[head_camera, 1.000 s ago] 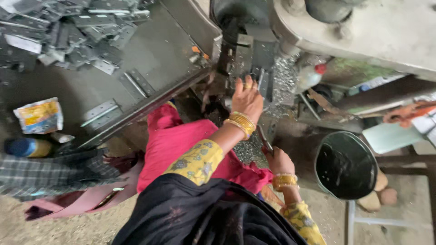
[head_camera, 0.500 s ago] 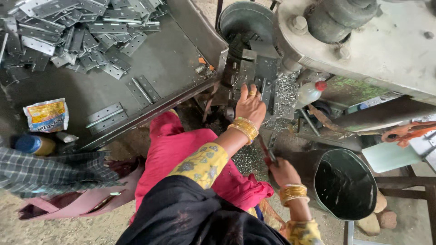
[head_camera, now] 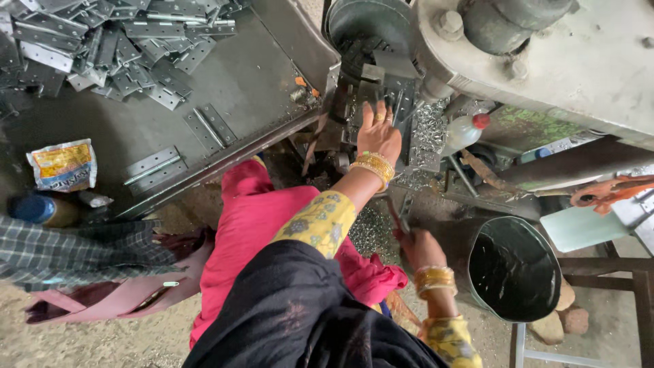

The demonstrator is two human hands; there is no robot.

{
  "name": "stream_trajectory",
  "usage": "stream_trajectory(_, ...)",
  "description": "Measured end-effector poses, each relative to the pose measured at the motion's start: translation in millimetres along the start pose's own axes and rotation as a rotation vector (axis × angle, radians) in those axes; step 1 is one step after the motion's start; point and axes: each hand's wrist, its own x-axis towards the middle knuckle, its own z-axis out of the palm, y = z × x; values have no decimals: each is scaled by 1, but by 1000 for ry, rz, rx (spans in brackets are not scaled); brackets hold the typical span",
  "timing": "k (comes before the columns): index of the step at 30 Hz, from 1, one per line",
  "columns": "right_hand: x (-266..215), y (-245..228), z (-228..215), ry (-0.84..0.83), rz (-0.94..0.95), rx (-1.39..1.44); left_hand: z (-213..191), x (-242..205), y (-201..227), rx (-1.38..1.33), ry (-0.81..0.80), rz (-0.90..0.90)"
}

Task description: The person repeatedly picks up small metal hinge pieces from a bin and places them into a press machine. They use a metal rod to operate the press, then remove the processed pieces and return them to the bin. The cycle continues throughout the clip.

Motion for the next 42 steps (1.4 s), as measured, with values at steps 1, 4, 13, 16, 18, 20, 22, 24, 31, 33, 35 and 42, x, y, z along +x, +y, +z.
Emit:
stream_trajectory(1, 3, -6, 4, 23, -27, 56, 0, 4, -1, 4, 5, -15)
stream_trajectory(4, -1, -15, 13, -7, -89, 179, 9, -4, -7, -63, 155, -68)
stream_trajectory(13, 7, -3, -3, 6, 17, 119, -26, 13, 5, 86, -166, -62)
stream_trajectory(16, 6, -8, 34, 62, -136, 226, -29, 11, 1, 80, -72, -66)
stream_trajectory(18, -4, 2, 46, 29, -102, 203, -26, 3, -1, -56, -137, -100)
stream_trajectory(20, -8, 8, 37, -133, -64, 529, -27, -4, -23, -223, -4, -165)
stream_trajectory(22, -11, 7, 14, 256, -159, 30, -30, -25, -69, -375, 324, -249)
stream_trajectory(24, -21, 5, -15, 496, -293, 307, -33, -64, -128, -285, 275, -355)
stream_trajectory(31, -26, -38, -73, 526, -582, 724, -6, -220, -361, 130, -178, -744)
stream_trajectory(33, -26, -43, -75, 538, -568, 677, 12, -222, -380, 39, -40, -706)
stream_trajectory(35, -27, -40, -74, 550, -557, 637, 25, -208, -378, -3, 80, -672)
stream_trajectory(42, -29, -33, -72, 498, -516, 773, 22, -163, -373, -37, 1, -684)
